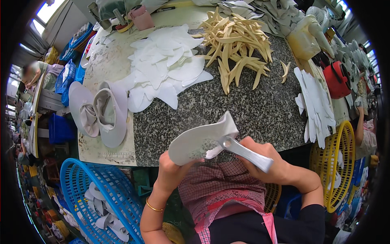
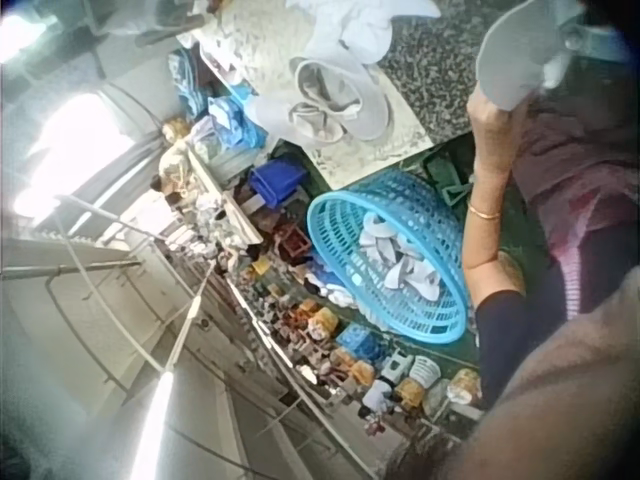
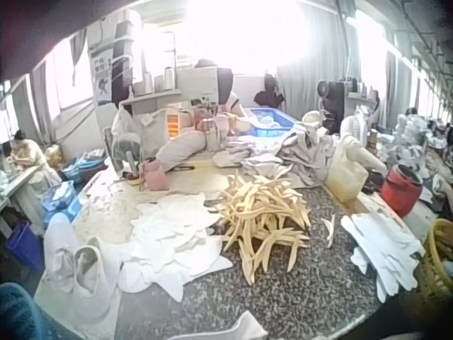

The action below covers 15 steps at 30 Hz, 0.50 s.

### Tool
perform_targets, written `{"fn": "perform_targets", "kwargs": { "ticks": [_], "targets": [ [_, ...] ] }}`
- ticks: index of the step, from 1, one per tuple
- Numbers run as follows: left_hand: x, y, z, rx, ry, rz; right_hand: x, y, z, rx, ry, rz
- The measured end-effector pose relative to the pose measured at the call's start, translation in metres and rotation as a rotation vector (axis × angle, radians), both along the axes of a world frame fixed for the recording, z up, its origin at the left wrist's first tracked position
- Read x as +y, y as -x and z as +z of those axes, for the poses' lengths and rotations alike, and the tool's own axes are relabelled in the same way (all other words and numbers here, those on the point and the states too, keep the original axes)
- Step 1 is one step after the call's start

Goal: The person assembles shoe uppers by inserting reinforcement strips inside them, attaching decorative bows to the front, and pressing and smoothing the shoe parts by hand.

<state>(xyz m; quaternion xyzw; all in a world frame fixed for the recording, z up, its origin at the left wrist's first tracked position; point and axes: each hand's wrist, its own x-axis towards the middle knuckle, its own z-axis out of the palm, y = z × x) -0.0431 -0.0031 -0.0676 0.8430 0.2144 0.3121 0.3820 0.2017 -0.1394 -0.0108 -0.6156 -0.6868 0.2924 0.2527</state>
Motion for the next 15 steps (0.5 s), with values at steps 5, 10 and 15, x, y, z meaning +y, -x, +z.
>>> {"fn": "perform_targets", "kwargs": {
  "ticks": [5, 10, 15],
  "targets": [
    [0.003, 0.013, -0.009, 0.035, -0.032, -0.041, -0.006, 0.013, -0.011, -0.04, 0.127, 0.068],
    [-0.001, 0.02, -0.001, 0.215, -0.182, -0.083, -0.003, 0.012, -0.013, -0.093, 0.091, 0.118],
    [-0.003, 0.02, 0.001, 0.19, -0.32, -0.069, -0.014, 0.022, -0.021, -0.134, 0.014, 0.115]
  ]
}}
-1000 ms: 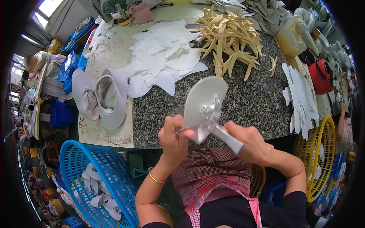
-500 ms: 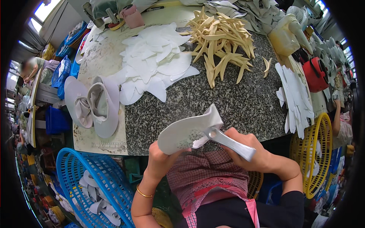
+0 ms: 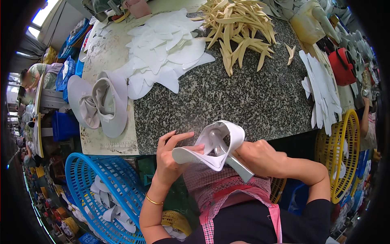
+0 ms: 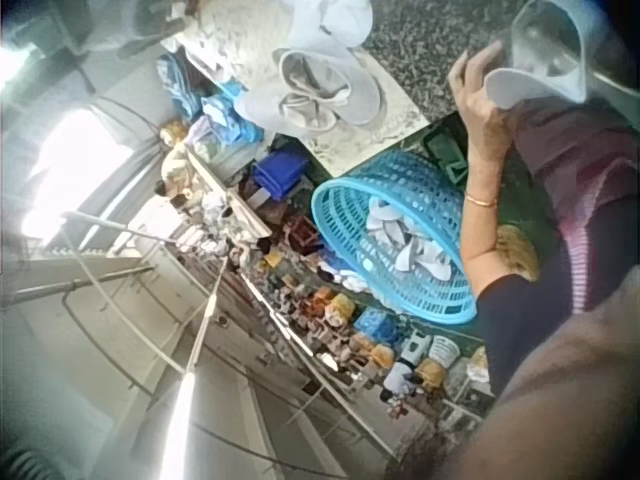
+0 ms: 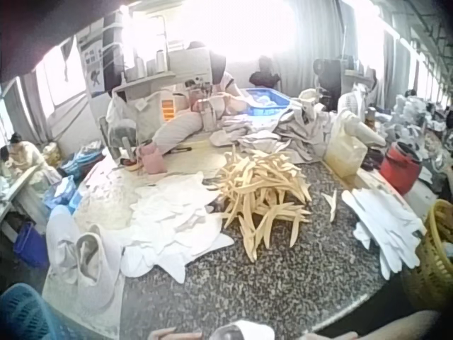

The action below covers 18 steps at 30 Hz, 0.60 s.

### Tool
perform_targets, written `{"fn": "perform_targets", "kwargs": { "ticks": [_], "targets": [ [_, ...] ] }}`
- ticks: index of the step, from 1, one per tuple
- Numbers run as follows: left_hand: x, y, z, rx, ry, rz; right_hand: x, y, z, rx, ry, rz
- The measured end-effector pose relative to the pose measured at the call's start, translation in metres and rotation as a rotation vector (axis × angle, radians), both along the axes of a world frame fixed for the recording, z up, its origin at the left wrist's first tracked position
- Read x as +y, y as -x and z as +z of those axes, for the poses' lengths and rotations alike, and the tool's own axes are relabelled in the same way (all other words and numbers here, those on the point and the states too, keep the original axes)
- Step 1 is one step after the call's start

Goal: The person assembles shoe uppers by inserting reinforcement strips inside them, attaching decorative bows to the front, and pressing and smoothing the shoe parts by hand.

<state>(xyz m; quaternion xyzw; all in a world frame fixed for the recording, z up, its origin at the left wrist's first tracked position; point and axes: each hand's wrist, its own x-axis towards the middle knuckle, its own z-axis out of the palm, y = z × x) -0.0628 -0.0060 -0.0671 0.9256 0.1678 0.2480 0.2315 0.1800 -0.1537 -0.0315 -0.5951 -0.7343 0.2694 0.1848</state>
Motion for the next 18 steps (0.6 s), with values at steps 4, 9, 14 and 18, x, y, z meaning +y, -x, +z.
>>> {"fn": "perform_targets", "kwargs": {
  "ticks": [4, 9, 14, 18],
  "targets": [
    [0.001, 0.0, -0.008, 0.0, 0.055, 0.072, 0.013, -0.007, 0.008, 0.012, 0.089, 0.02],
    [0.001, -0.005, 0.013, -0.042, 0.141, 0.044, 0.007, -0.005, 0.0, -0.012, 0.006, 0.061],
    [0.005, -0.015, 0.031, -0.201, 0.565, 0.347, 0.03, -0.02, 0.016, -0.114, -0.174, -0.06],
    [0.019, -0.023, 0.002, -0.175, 0.671, 0.309, 0.023, -0.028, 0.019, -0.136, -0.137, -0.073]
  ]
}}
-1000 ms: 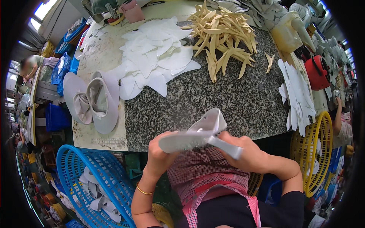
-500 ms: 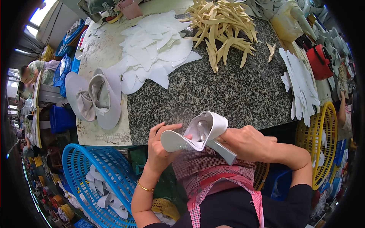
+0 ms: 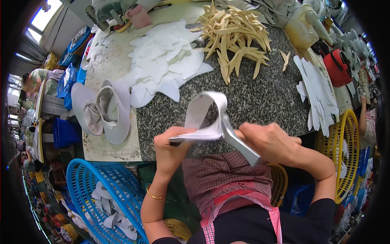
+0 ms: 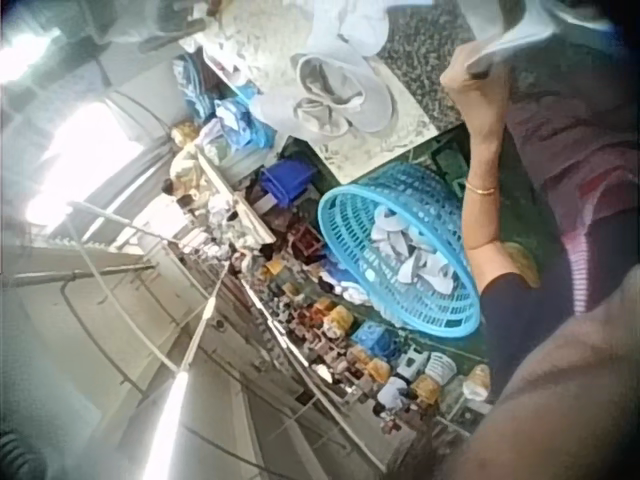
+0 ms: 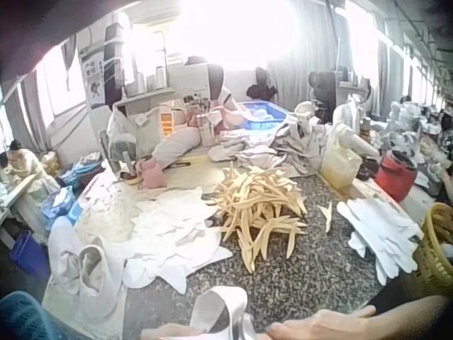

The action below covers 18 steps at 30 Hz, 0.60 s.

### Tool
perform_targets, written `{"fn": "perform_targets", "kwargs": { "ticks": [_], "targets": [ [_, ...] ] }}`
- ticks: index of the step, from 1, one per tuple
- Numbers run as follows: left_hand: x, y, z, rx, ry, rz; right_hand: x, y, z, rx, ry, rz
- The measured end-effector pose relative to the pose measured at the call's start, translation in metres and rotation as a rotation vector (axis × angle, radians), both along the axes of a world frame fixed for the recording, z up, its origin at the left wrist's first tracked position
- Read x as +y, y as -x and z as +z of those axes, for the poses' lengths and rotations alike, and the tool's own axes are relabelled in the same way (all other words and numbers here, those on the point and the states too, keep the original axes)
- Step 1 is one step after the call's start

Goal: The person assembles shoe uppers by inserting reinforcement strips inside them, attaching decorative bows to the front, and pressing and smoothing the shoe parts by hand.

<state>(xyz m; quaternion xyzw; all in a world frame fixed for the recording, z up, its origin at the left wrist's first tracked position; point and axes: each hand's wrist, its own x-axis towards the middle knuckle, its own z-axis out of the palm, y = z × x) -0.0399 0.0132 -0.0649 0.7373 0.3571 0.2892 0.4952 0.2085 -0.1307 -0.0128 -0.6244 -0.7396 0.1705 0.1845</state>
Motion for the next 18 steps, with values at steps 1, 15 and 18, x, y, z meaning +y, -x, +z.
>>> {"fn": "perform_targets", "kwargs": {
  "ticks": [1, 15, 18],
  "targets": [
    [0.0, 0.001, -0.003, -0.046, -0.036, -0.037, -0.007, -0.001, 0.0, 0.02, 0.093, 0.004],
    [-0.015, -0.008, 0.052, 0.097, -0.53, -0.051, 0.02, 0.019, 0.012, 0.36, 0.209, 0.012],
    [-0.014, -0.004, 0.046, 0.128, -0.589, -0.006, 0.016, 0.015, 0.018, 0.341, 0.225, -0.021]
  ]
}}
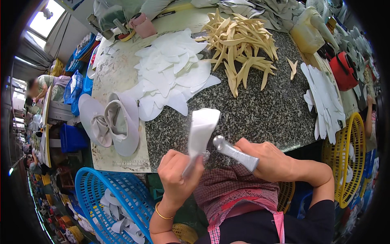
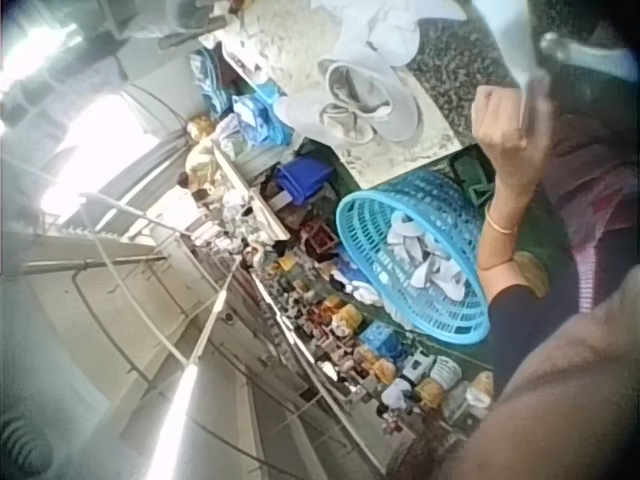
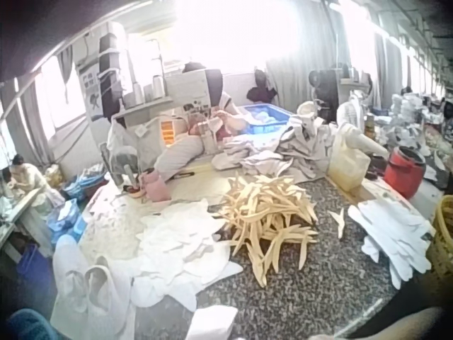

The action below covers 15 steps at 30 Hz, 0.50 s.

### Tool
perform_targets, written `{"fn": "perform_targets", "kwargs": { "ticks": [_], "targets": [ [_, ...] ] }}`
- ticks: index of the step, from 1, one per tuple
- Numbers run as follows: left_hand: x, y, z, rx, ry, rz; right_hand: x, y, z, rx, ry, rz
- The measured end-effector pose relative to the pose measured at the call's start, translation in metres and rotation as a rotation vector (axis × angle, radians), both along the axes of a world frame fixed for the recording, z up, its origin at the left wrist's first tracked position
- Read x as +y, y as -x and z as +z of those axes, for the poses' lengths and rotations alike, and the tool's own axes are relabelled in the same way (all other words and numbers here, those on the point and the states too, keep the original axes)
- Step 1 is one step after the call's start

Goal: The person assembles shoe uppers by inserting reinforcement strips inside them, attaching decorative bows to the front, and pressing and smoothing the shoe parts by hand.

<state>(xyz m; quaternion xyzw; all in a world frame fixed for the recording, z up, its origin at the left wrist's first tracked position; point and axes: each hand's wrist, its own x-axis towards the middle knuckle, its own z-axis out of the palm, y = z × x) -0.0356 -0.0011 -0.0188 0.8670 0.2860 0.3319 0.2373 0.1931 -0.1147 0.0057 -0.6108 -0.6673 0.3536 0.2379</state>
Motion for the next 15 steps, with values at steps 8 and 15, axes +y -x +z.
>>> {"fn": "perform_targets", "kwargs": {
  "ticks": [8, 15],
  "targets": [
    [-0.01, -0.003, -0.03, -0.094, 0.153, 0.153, 0.028, 0.006, 0.015, 0.077, -0.07, -0.094],
    [-0.017, -0.007, -0.039, -0.044, 0.282, 0.291, 0.046, 0.0, 0.003, -0.038, 0.105, 0.018]
  ]
}}
